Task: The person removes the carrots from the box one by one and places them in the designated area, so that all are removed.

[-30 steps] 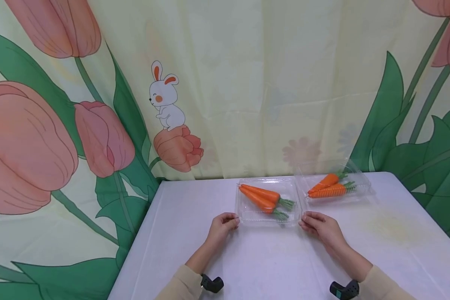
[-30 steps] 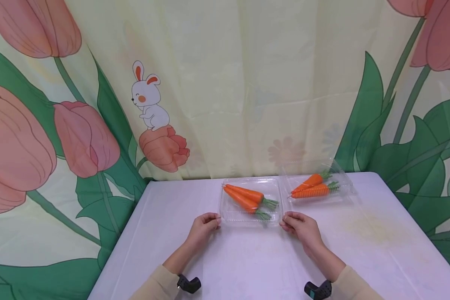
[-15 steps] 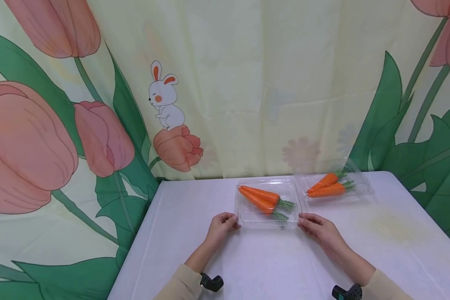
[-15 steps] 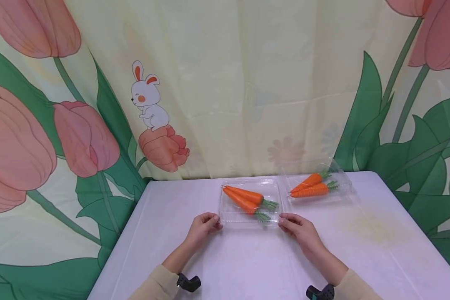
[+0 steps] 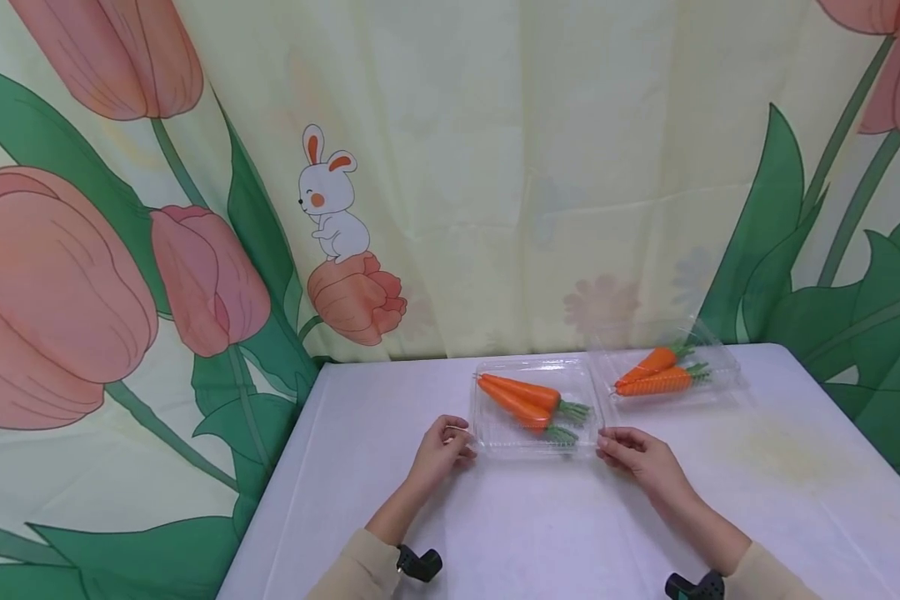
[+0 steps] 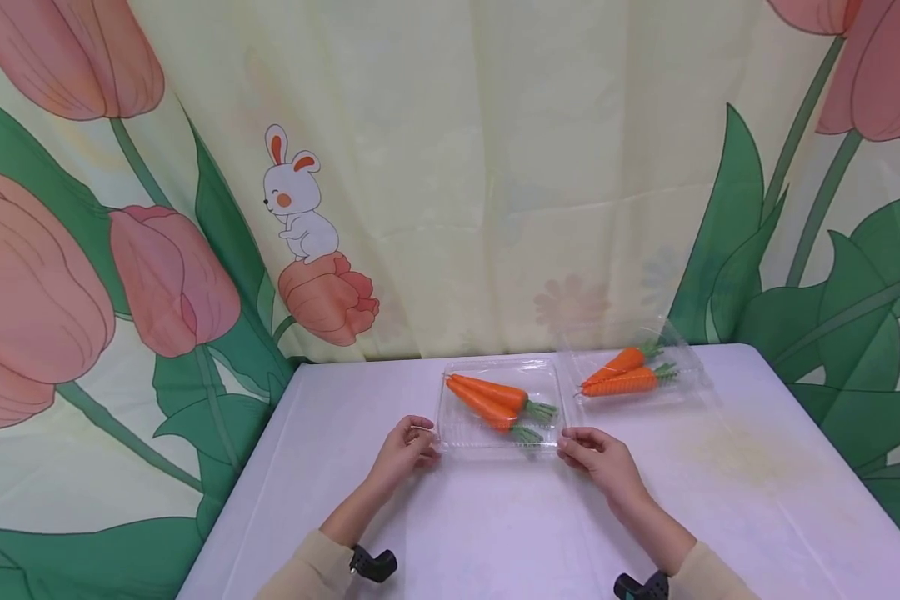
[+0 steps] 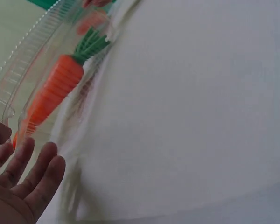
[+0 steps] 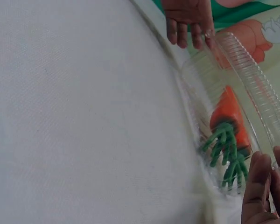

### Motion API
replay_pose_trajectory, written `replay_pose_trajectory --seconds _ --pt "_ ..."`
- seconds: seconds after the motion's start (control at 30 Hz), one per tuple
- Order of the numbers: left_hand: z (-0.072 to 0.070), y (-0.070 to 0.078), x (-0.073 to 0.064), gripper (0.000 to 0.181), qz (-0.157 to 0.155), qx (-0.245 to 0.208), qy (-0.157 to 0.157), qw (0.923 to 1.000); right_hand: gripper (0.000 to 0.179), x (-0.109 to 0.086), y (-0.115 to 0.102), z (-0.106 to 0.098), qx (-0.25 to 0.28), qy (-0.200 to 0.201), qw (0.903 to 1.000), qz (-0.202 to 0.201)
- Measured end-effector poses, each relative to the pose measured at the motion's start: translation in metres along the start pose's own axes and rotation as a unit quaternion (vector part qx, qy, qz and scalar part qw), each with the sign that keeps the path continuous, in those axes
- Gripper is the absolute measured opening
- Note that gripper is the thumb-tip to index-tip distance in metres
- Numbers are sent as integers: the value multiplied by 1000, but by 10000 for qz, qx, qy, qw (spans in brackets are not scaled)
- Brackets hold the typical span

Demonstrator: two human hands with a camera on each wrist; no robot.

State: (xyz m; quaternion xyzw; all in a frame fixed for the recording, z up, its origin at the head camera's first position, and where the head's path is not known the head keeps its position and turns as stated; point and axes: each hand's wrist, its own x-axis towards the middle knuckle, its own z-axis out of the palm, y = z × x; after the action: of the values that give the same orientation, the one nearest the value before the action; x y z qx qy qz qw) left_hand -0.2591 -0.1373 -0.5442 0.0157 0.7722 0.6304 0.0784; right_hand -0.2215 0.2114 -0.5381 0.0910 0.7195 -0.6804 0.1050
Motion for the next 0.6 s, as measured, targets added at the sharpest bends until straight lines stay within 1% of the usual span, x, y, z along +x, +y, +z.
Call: replay_pose_trajectory --seconds 0.03,0.1,0.2,0.27,0.37,0.47,0.53,0.6 --pt "0 1 3 32 146 260 54 9995 59 0 0 -1 -33 -37 10000 12" --pt "0 3 9 41 459 784 160 9957 61 0 -1 -4 -95 -147 9998 22" --pt "0 6 19 49 975 1431 197 9847 62 0 -2 -7 -91 -267 9995 109" --pt "-1 7 23 50 1270 1779 195 9756 62 -1 -2 -9 -85 -367 9992 135" --pt "-2 9 26 46 1710 2166 220 9609 61 -1 -2 -10 -70 -437 9988 190" --pt "-2 10 28 37 2020 2414 378 9484 61 -1 -3 -11 -110 -493 9986 182" --pt "-3 9 28 31 2162 2486 504 9428 61 -2 -3 -12 -130 -490 9985 191" --pt "-3 9 29 28 2242 2488 589 9404 60 -3 -2 -14 -94 -515 9985 175"
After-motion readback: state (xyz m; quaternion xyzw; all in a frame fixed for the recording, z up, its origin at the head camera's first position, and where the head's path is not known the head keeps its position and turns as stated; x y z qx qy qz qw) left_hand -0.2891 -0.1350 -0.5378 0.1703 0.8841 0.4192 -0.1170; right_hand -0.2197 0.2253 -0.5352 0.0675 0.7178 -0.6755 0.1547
